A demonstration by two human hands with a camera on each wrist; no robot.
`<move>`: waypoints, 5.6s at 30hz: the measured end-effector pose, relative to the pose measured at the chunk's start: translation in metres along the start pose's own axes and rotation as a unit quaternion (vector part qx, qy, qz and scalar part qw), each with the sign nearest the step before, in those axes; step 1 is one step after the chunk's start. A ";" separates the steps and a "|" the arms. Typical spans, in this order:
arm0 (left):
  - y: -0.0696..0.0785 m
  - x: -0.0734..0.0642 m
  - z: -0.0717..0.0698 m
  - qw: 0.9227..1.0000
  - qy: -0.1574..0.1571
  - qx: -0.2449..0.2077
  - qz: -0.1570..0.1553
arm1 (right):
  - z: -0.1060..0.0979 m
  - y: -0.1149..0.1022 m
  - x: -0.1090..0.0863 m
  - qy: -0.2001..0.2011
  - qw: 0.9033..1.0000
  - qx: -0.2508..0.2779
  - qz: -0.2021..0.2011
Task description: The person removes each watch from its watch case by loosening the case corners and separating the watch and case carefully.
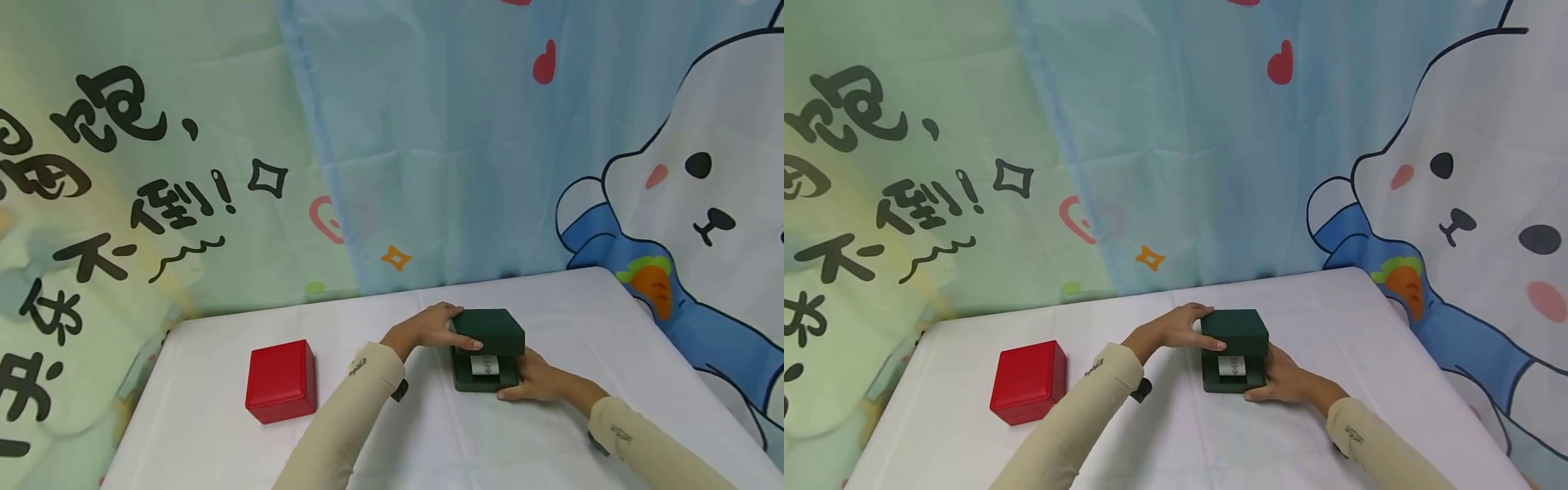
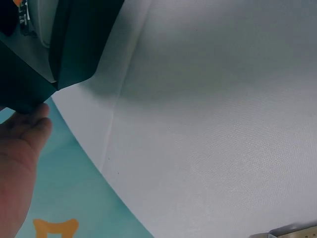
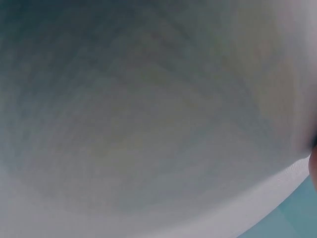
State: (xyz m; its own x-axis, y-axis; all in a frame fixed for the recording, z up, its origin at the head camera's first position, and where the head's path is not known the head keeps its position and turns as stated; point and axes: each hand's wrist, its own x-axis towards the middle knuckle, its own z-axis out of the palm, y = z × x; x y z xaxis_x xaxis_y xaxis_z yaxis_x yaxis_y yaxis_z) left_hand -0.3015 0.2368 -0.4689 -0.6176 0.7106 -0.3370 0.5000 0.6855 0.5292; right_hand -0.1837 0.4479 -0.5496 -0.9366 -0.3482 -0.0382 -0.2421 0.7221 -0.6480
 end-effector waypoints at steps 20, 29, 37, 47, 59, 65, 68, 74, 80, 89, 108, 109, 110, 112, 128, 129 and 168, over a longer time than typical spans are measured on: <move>0.000 0.020 -0.009 0.978 0.016 -0.198 -0.069 | -0.002 -0.002 0.004 0.004 1.000 0.011 -0.008; 0.003 0.024 -0.006 0.966 0.009 -0.256 -0.028 | -0.003 -0.001 0.003 0.008 1.000 0.003 0.004; -0.003 0.011 0.004 0.967 0.102 -0.232 -0.039 | 0.000 -0.006 0.002 -0.021 1.000 0.000 0.023; -0.028 -0.016 0.022 0.989 0.060 -0.133 -0.031 | -0.002 -0.003 0.003 -0.029 0.998 0.000 0.057; -0.018 -0.023 0.043 0.999 0.041 0.029 -0.019 | 0.000 -0.006 0.008 -0.019 0.998 0.011 0.062; -0.018 -0.021 0.046 0.996 0.052 0.063 -0.023 | 0.003 -0.005 0.009 -0.018 0.998 0.007 0.063; -0.019 -0.019 0.048 0.995 0.061 0.071 -0.022 | 0.003 -0.005 0.009 -0.006 0.998 0.010 0.070; -0.013 -0.017 0.051 0.993 0.080 0.083 -0.008 | 0.004 -0.008 0.007 0.014 0.998 0.020 0.055; -0.007 -0.014 0.054 0.992 0.094 0.089 0.002 | 0.004 -0.013 0.005 0.010 0.997 0.041 0.068; 0.002 -0.009 0.051 0.991 0.072 0.111 -0.027 | 0.006 -0.016 0.006 0.013 0.998 0.024 0.063; 0.018 0.004 0.047 0.981 0.053 0.168 -0.085 | 0.006 -0.014 0.008 -0.008 0.996 0.020 0.081; 0.018 0.003 0.046 0.981 0.051 0.166 -0.086 | 0.005 -0.014 0.008 -0.009 0.996 0.019 0.083; 0.019 0.003 0.045 0.982 0.048 0.164 -0.086 | 0.005 -0.015 0.008 -0.009 0.996 0.020 0.084; 0.020 0.001 0.043 0.983 0.041 0.155 -0.087 | 0.004 -0.016 0.008 -0.010 0.996 0.021 0.086; 0.012 -0.002 0.034 0.996 0.002 0.072 -0.057 | 0.002 -0.018 0.008 -0.003 0.997 0.017 0.076; 0.010 -0.002 0.034 0.997 0.002 0.063 -0.051 | 0.001 -0.019 0.008 -0.003 0.997 0.020 0.076; -0.057 -0.106 -0.006 0.980 0.189 0.031 0.046 | 0.007 -0.015 0.025 -0.008 0.995 -0.036 0.095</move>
State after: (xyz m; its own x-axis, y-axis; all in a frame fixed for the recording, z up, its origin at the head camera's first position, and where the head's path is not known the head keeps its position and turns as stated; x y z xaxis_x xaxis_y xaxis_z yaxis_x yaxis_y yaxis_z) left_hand -0.2680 0.1220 -0.4591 -0.7435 0.6681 0.0284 0.5927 0.6388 0.4906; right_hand -0.2019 0.4239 -0.5459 -0.9631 -0.2104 -0.1678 -0.0790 0.8170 -0.5712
